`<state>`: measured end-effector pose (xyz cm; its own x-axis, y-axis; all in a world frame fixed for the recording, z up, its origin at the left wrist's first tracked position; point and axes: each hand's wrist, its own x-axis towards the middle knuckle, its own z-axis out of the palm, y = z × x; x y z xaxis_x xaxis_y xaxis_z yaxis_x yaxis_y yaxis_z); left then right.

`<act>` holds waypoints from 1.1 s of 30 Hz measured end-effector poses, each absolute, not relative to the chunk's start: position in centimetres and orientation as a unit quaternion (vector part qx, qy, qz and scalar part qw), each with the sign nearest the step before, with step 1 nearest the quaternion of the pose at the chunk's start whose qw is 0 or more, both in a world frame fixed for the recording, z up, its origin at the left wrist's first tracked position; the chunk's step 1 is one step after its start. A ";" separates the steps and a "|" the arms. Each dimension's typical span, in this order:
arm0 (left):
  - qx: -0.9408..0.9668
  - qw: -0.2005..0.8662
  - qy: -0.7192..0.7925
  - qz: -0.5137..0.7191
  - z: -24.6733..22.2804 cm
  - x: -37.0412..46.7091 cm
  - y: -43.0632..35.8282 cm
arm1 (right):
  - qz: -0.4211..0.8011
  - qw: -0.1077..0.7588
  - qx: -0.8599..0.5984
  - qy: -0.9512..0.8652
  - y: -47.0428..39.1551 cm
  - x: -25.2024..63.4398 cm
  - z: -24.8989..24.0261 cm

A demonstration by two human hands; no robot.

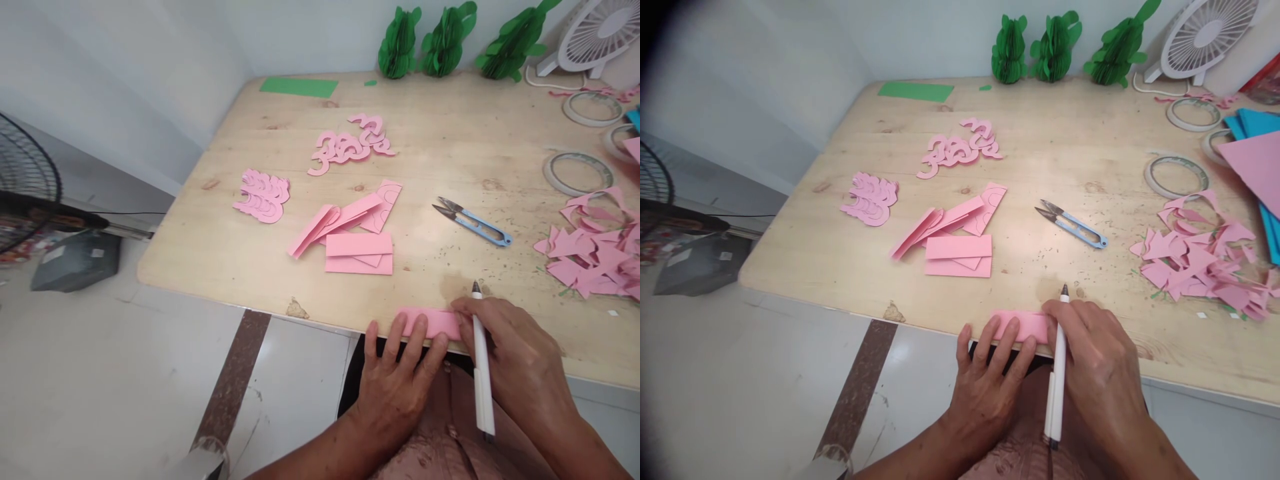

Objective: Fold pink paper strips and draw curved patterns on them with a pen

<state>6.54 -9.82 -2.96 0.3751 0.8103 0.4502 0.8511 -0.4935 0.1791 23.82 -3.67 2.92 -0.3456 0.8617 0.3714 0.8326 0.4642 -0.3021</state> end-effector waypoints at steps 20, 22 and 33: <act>-0.822 0.037 -0.508 -0.253 -2.7 6.6 -9.7 | 0.011 0.226 -0.520 -0.824 -3.6 23.5 2.8; -0.821 0.032 -0.509 -0.256 -2.7 6.6 -9.7 | 0.011 0.226 -0.520 -0.824 -3.6 23.6 2.8; -0.822 0.033 -0.511 -0.248 -2.7 6.6 -9.8 | -0.004 0.234 -0.514 -0.825 -3.4 23.5 2.4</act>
